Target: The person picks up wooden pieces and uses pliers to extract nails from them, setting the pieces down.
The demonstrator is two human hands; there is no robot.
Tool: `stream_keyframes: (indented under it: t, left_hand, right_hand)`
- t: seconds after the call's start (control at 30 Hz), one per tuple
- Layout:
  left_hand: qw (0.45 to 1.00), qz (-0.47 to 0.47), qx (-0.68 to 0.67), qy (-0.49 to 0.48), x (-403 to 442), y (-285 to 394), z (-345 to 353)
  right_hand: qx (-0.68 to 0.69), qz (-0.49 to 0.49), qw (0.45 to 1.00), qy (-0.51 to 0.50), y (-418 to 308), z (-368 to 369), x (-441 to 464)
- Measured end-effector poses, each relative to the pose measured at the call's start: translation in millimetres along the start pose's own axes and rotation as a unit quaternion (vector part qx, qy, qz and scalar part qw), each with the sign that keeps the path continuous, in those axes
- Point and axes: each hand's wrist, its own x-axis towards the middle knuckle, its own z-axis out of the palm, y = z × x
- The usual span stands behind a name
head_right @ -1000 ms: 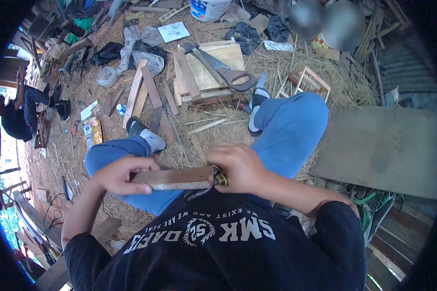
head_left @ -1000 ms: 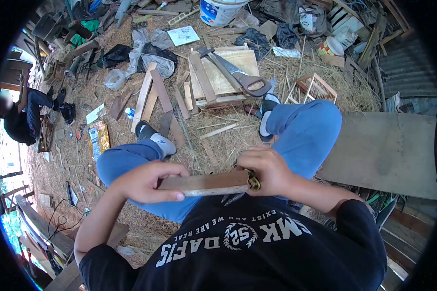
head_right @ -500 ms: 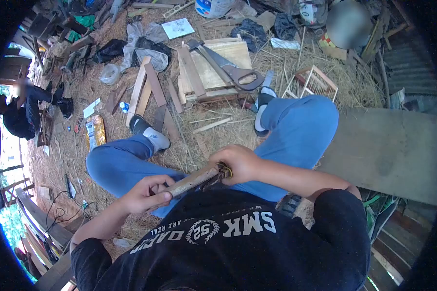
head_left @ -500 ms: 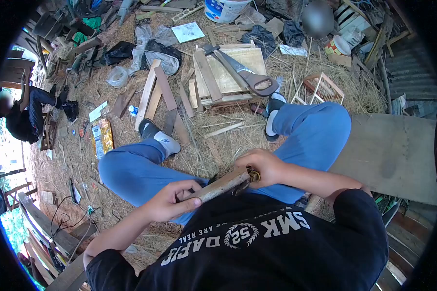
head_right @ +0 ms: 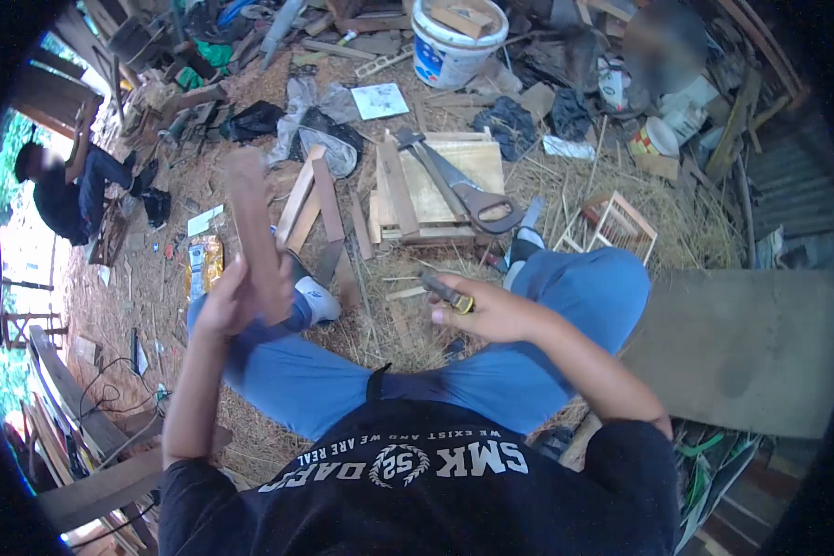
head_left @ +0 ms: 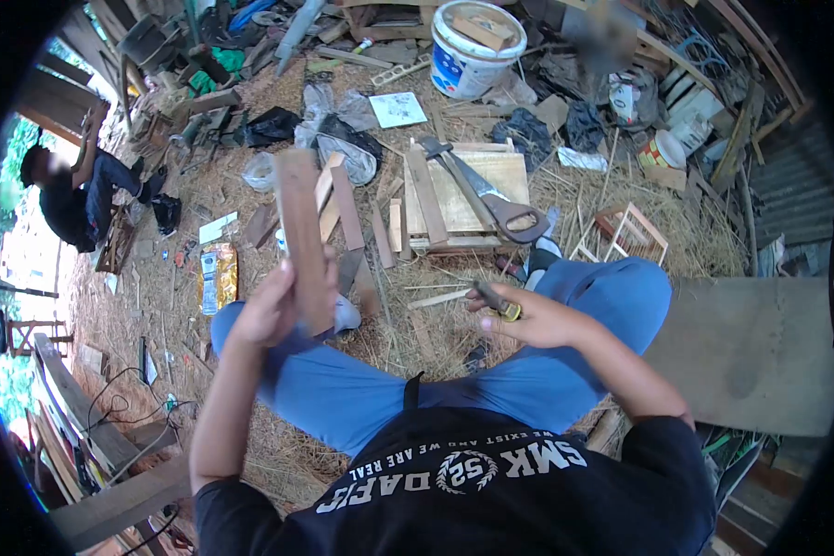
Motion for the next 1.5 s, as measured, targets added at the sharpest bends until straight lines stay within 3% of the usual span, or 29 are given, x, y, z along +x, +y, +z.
stream_keyframes:
  t: [0.07,0.13,0.2,0.27,0.4,0.53,0.63,0.87,1.1,1.17,1.37,1.5]
  left_hand:
    - [0.985,0.132,0.05,0.096,24.0,-20.6,25.6]
    - [0.981,0.167,0.043,0.085,50.6,-32.9,41.7]
    - [0.961,0.247,-0.024,0.121,71.0,-41.6,65.4]
    - [0.959,0.258,-0.053,0.101,82.5,-42.6,75.9]
    - [0.951,0.269,-0.083,0.126,93.7,-42.4,91.7]
    - [0.946,0.258,-0.125,0.15,95.7,-46.7,97.9]
    - [0.95,0.242,-0.134,0.145,93.7,-52.4,101.0]
    - [0.953,0.22,-0.172,0.117,100.5,-58.2,108.4]
    - [0.959,0.224,-0.136,0.104,101.9,-59.8,136.2]
    - [0.944,0.229,-0.237,0.025,99.6,-57.2,144.6]
    - [0.967,0.228,-0.068,0.087,94.1,-61.0,167.7]
    - [0.967,0.227,-0.07,0.087,95.1,-63.9,173.9]
  right_hand:
    - [0.044,0.009,0.999,0.017,13.4,4.8,9.3]
    - [0.158,0.037,0.986,0.041,9.5,6.1,14.9]
    - [0.166,0.05,0.983,0.055,-6.4,5.7,15.1]
    - [0.376,0.071,0.921,0.069,-18.1,8.7,15.7]
    - [0.454,0.084,0.886,0.043,-13.6,14.9,18.0]
    - [0.463,0.069,0.883,0.049,-7.7,20.8,15.5]
    - [0.409,0.006,0.913,0.009,-9.5,17.6,8.6]
    - [0.381,-0.106,0.917,-0.048,-14.6,18.8,4.4]
    - [0.368,-0.114,0.92,-0.075,-18.2,17.1,0.7]
    - [0.365,-0.107,0.922,-0.074,-15.9,17.0,0.4]
    - [0.366,-0.094,0.921,-0.093,-12.5,18.1,1.0]
    - [0.373,-0.106,0.915,-0.112,-9.0,19.5,1.2]
